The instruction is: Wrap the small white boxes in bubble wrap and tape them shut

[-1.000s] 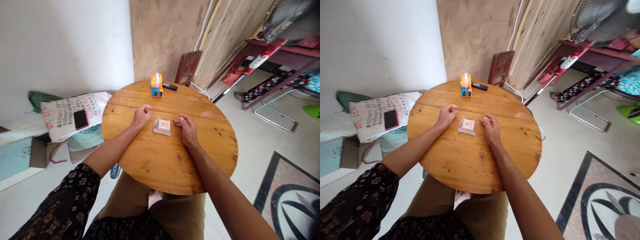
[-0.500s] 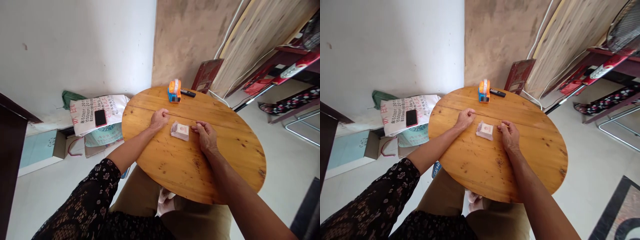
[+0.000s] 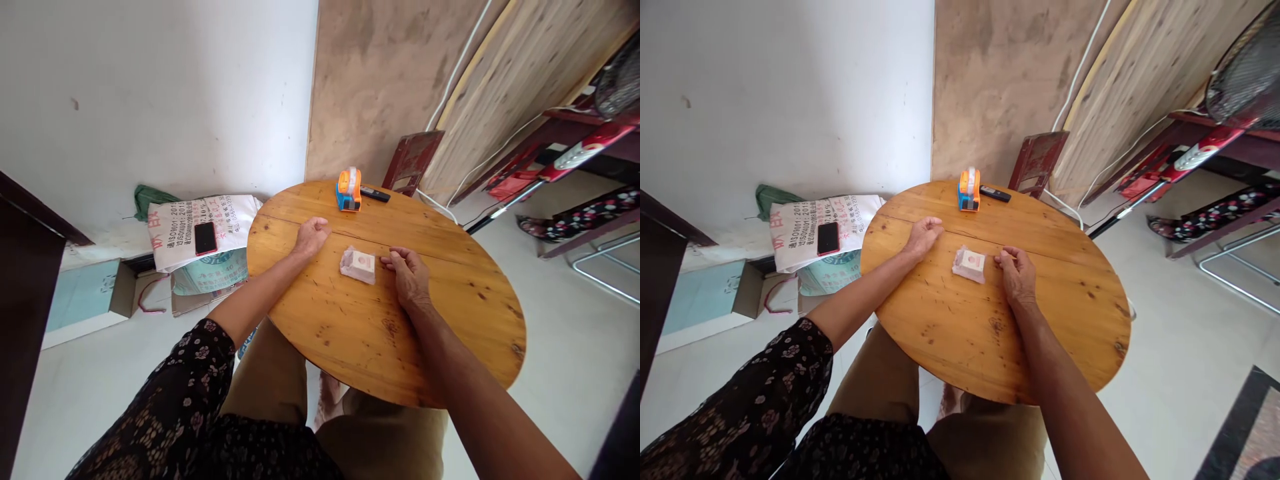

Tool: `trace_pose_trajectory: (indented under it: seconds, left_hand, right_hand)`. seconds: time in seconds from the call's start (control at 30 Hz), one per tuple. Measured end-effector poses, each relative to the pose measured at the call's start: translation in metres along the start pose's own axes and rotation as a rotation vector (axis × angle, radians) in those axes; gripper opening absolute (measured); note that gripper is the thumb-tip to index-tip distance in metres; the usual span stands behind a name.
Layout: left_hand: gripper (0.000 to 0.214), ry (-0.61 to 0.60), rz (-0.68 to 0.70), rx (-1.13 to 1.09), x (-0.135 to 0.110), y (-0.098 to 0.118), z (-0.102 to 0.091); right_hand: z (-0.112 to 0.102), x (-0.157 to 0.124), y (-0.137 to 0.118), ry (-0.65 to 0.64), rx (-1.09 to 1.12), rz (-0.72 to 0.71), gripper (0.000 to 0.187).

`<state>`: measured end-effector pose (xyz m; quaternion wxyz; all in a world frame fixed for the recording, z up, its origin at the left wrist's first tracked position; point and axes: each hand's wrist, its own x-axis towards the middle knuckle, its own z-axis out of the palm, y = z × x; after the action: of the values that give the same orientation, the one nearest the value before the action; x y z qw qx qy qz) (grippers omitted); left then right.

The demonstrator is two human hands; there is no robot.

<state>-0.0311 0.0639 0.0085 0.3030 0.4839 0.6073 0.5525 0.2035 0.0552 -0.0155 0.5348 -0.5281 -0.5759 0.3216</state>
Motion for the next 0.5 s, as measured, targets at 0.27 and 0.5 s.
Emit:
trace_pose_trajectory:
  seconds: [0.27, 0.5]
  left_hand:
    - [0.039, 0.402, -0.139, 0.365, 0.025, -0.015, -0.197]
    - [0.076, 0.449, -0.532, 0.632, 0.008, -0.114, -0.248]
  right_hand:
    - [-0.001, 0.000, 0.000, -0.019, 0.014, 0.021, 0.033]
    - [-0.005, -0.002, -0.003, -0.033, 0.001, 0.041, 0.035]
